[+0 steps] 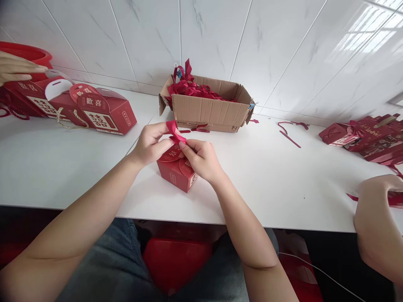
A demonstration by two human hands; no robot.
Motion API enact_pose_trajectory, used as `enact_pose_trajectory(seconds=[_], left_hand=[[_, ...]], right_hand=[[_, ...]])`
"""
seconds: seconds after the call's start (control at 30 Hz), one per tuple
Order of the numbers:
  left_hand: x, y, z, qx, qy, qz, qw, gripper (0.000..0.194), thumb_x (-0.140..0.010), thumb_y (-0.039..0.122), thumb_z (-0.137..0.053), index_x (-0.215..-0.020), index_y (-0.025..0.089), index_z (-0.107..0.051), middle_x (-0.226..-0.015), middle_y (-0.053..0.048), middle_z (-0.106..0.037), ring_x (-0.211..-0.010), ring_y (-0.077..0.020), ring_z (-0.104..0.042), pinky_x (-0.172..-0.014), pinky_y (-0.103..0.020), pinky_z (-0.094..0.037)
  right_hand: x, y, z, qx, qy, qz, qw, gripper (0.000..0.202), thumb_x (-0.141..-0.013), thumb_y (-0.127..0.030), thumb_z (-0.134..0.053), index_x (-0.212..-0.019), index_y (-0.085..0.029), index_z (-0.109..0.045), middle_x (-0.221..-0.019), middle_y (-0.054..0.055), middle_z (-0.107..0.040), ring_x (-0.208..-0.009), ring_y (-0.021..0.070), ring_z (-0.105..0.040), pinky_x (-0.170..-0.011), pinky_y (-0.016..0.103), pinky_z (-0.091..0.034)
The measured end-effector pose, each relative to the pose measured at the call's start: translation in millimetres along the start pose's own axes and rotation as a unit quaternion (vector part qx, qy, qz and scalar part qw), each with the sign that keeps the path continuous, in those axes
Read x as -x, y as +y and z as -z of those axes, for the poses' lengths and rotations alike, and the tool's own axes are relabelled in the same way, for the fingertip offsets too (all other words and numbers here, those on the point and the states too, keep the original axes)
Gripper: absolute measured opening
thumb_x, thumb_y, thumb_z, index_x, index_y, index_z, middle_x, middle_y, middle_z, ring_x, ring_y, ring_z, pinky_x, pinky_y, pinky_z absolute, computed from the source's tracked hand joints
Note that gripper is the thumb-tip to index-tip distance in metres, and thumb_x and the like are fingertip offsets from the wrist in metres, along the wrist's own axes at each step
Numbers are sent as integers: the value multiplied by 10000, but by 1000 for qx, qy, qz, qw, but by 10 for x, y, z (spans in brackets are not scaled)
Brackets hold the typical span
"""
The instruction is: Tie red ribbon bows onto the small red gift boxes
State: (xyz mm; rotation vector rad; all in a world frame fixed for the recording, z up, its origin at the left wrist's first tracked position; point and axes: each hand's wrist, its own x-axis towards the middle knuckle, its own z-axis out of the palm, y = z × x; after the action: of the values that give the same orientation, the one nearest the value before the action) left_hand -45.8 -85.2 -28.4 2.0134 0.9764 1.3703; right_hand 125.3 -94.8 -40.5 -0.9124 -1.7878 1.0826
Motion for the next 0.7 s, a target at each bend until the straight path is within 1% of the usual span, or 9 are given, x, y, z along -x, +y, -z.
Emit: enact_pose_trajectory(seconds=[0.07,0.1,0.23,0.33,0.43,0.5,0.6,0.63,0.7], left_hand=[[13,3,19,-27,27,-31,999,126,-629,145,-468,-573,178,-575,-615,-32,-603,-604,-151,-519,-595,-292,-405],[18,8,34,-35,18,-45,998,131,-617,143,-463,-516,185,-535,-554,-23,-559,-548,-137,-471,-546,-286,-363],[15,26,96,-42,-124,-57,990,163,-578,145,-460,-425,198,-458,-458,-5,-472,-467,-117,-376,-489,-289,-284],[1,21,114,-39,-181,-51,981,175,-568,140,-458,-406,201,-434,-434,-1,-426,-469,-122,-350,-508,-304,-281],[-11,6,118,-34,-193,-46,980,194,-555,141,-473,-384,205,-407,-429,-12,-391,-513,-151,-377,-551,-322,-306],[-15,-4,126,-26,-206,-30,978,196,-542,150,-486,-374,209,-405,-430,-18,-388,-533,-165,-391,-576,-331,-327],[-16,-8,134,-5,-213,-18,977,165,-560,174,-488,-399,206,-473,-473,-28,-451,-550,-164,-414,-586,-326,-352],[-15,-6,129,3,-197,-16,980,176,-597,188,-486,-424,200,-512,-521,-35,-491,-573,-164,-441,-597,-320,-368],[-11,3,105,11,-130,-7,991,248,-707,224,-474,-477,183,-560,-652,-48,-549,-645,-161,-502,-630,-304,-401]], right_hand=[[-6,-14,27,-23,-15,-18,999,437,-855,-540,-573,-659,-154,-626,-649,26,-641,-539,94,-475,-499,236,-366],[-9,-21,40,-35,-22,-26,999,430,-844,-544,-587,-672,-154,-644,-652,26,-645,-535,94,-480,-494,233,-376],[-10,-30,82,-68,-28,-34,997,373,-799,-512,-657,-709,-152,-696,-641,24,-655,-544,98,-532,-501,229,-429],[-8,-13,87,-90,-19,-39,995,277,-746,-431,-734,-762,-155,-732,-691,31,-695,-599,117,-599,-544,241,-482],[-15,10,85,-116,-9,-49,992,234,-685,-364,-790,-798,-165,-744,-801,47,-740,-680,144,-660,-614,270,-542],[-25,22,89,-124,-10,-51,991,242,-668,-355,-803,-795,-163,-728,-812,51,-743,-702,154,-679,-629,282,-562],[-40,42,106,-119,-26,-28,992,268,-679,-346,-797,-844,-163,-690,-815,48,-737,-726,154,-692,-666,291,-578],[-44,50,113,-113,-31,-13,993,276,-689,-338,-791,-875,-167,-680,-819,45,-735,-734,152,-693,-680,293,-580],[-47,68,128,-90,-41,19,995,281,-712,-314,-773,-932,-176,-665,-830,40,-727,-757,151,-690,-692,294,-578]])
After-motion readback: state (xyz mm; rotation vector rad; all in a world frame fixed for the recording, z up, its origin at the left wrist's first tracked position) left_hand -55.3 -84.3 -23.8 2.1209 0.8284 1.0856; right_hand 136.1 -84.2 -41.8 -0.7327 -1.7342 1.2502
